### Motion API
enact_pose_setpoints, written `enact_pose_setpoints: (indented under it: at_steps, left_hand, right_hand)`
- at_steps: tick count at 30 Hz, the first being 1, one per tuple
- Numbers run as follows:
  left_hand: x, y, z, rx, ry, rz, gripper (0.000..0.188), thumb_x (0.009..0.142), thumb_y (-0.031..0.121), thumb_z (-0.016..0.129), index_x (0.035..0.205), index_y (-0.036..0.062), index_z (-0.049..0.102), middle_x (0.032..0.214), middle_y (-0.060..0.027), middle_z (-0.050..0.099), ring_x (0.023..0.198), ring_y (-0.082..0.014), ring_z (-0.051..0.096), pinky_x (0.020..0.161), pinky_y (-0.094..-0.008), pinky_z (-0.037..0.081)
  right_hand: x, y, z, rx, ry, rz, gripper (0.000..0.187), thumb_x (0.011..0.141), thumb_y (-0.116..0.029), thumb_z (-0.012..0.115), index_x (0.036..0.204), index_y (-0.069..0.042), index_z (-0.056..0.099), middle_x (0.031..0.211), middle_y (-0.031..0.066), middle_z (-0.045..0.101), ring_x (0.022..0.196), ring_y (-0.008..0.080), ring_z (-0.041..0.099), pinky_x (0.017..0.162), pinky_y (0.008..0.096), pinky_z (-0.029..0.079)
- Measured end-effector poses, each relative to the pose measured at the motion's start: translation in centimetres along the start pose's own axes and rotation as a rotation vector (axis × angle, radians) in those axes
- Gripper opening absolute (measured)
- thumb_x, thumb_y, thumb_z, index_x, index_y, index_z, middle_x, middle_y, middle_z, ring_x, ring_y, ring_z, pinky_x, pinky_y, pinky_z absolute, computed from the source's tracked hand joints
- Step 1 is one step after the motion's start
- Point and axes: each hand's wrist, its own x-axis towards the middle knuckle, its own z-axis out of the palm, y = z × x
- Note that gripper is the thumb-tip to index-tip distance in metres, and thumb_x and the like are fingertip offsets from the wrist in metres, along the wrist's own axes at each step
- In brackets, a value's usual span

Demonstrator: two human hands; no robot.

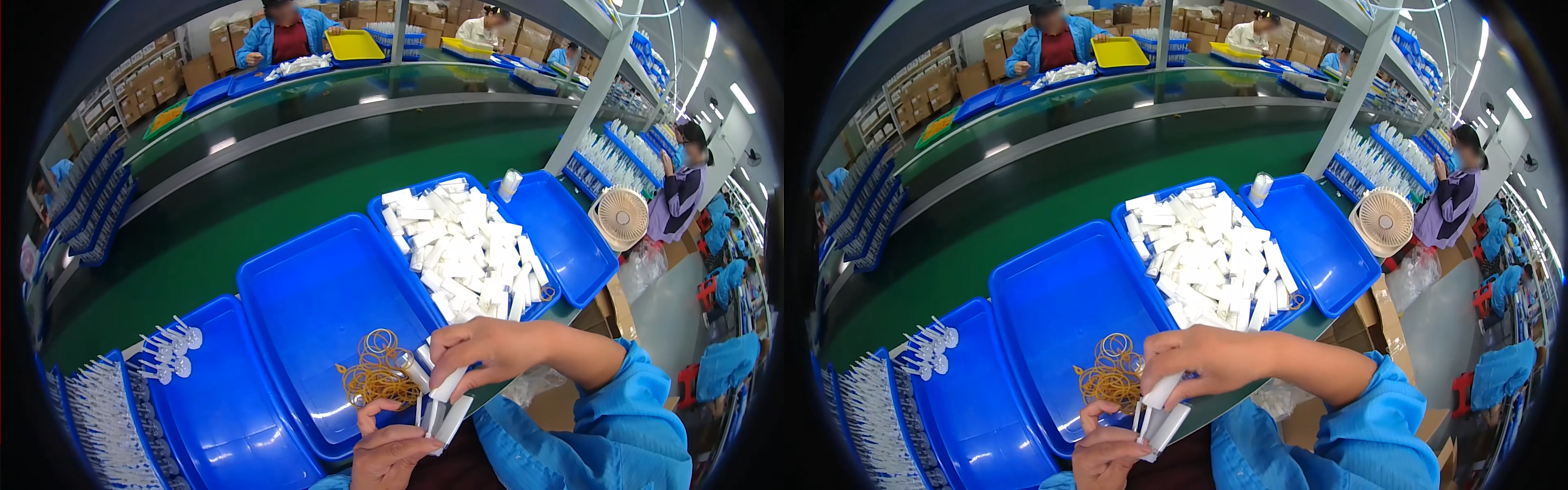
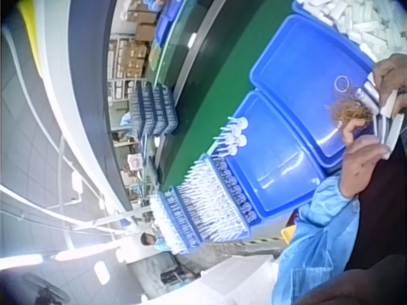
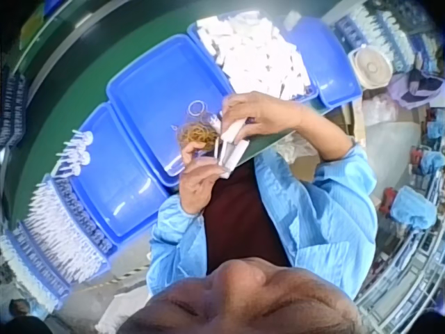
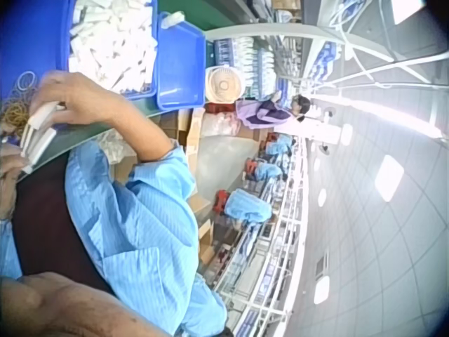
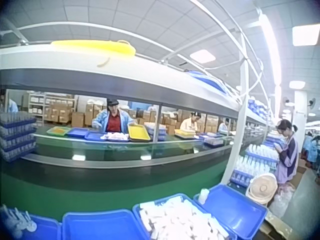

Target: The recorder bundles and organizes small white plastic medical syringe components using rubber bands on an assembly line.

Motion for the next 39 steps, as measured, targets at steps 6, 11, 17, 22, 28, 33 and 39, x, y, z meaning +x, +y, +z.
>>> enact_pose_setpoints:
  at_steps: [6,11,17,22,28,33,39]
  left_hand:
    - [0.3,0.0,-0.3,-0.010,-0.073,0.158,0.010,0.073,0.004,0.064,0.075,0.0130,0.068,0.073,0.0004,0.063,0.075,-0.0146,0.058,0.088,-0.0446,0.031]
    - [-0.1,-0.3,-0.2,0.058,-0.124,0.216,0.007,0.073,0.007,0.065,0.076,0.0126,0.067,0.078,-0.0022,0.062,0.083,-0.0176,0.056,0.089,-0.0456,0.030]
    - [-0.4,-0.3,0.6,0.109,-0.024,0.150,0.009,0.072,0.013,0.068,0.080,0.0108,0.063,0.092,-0.0084,0.060,0.098,-0.0260,0.050,0.091,-0.0470,0.029]
    - [-0.1,0.0,0.1,0.158,0.078,-0.016,0.021,0.070,0.015,0.071,0.083,0.0071,0.056,0.102,-0.0120,0.055,0.110,-0.0346,0.042,0.095,-0.0459,0.028]
    - [-0.2,-0.3,0.6,0.108,0.123,-0.049,0.021,0.068,0.001,0.068,0.085,0.0053,0.056,0.102,-0.0109,0.057,0.115,-0.0352,0.040,0.097,-0.0458,0.028]
    - [-1.1,1.0,0.4,-0.055,0.227,-0.233,0.022,0.066,-0.001,0.069,0.086,0.0015,0.061,0.108,-0.0134,0.058,0.113,-0.0343,0.045,0.093,-0.0424,0.035]
    - [-0.9,2.0,-0.1,0.109,0.274,-0.174,0.014,0.066,0.000,0.069,0.079,0.0024,0.065,0.092,-0.0118,0.063,0.106,-0.0325,0.051,0.090,-0.0432,0.036]
  right_hand:
    - [-0.3,-0.9,0.4,0.130,0.001,-0.080,0.023,0.077,-0.012,0.065,0.098,-0.005,0.057,0.089,0.0091,0.053,0.086,0.0281,0.052,0.073,0.0358,0.041]
    - [-1.0,-1.6,0.4,0.129,-0.070,-0.071,0.023,0.081,-0.014,0.063,0.103,-0.008,0.058,0.093,0.0080,0.054,0.086,0.0241,0.050,0.077,0.0335,0.033]
    - [-1.0,-2.2,2.6,0.054,-0.148,-0.125,0.025,0.083,-0.017,0.060,0.107,-0.008,0.056,0.097,0.0075,0.051,0.091,0.0231,0.049,0.080,0.0339,0.029]
    - [-0.6,-2.4,3.6,-0.064,-0.061,-0.070,0.028,0.082,-0.017,0.061,0.107,-0.007,0.054,0.103,0.0080,0.049,0.095,0.0237,0.048,0.081,0.0341,0.029]
    - [3.4,5.2,-4.4,-0.548,0.293,0.043,0.037,0.077,-0.015,0.063,0.109,-0.004,0.049,0.104,0.0135,0.053,0.095,0.0286,0.052,0.083,0.0365,0.044]
    - [5.7,10.2,-8.9,-1.226,0.011,0.603,0.029,0.069,-0.011,0.065,0.097,-0.006,0.059,0.096,0.0121,0.059,0.092,0.0277,0.058,0.073,0.0379,0.049]
    - [5.9,10.0,-9.0,-1.207,0.138,0.565,0.035,0.070,-0.016,0.067,0.102,-0.007,0.055,0.087,0.0135,0.063,0.081,0.0289,0.063,0.067,0.0359,0.050]
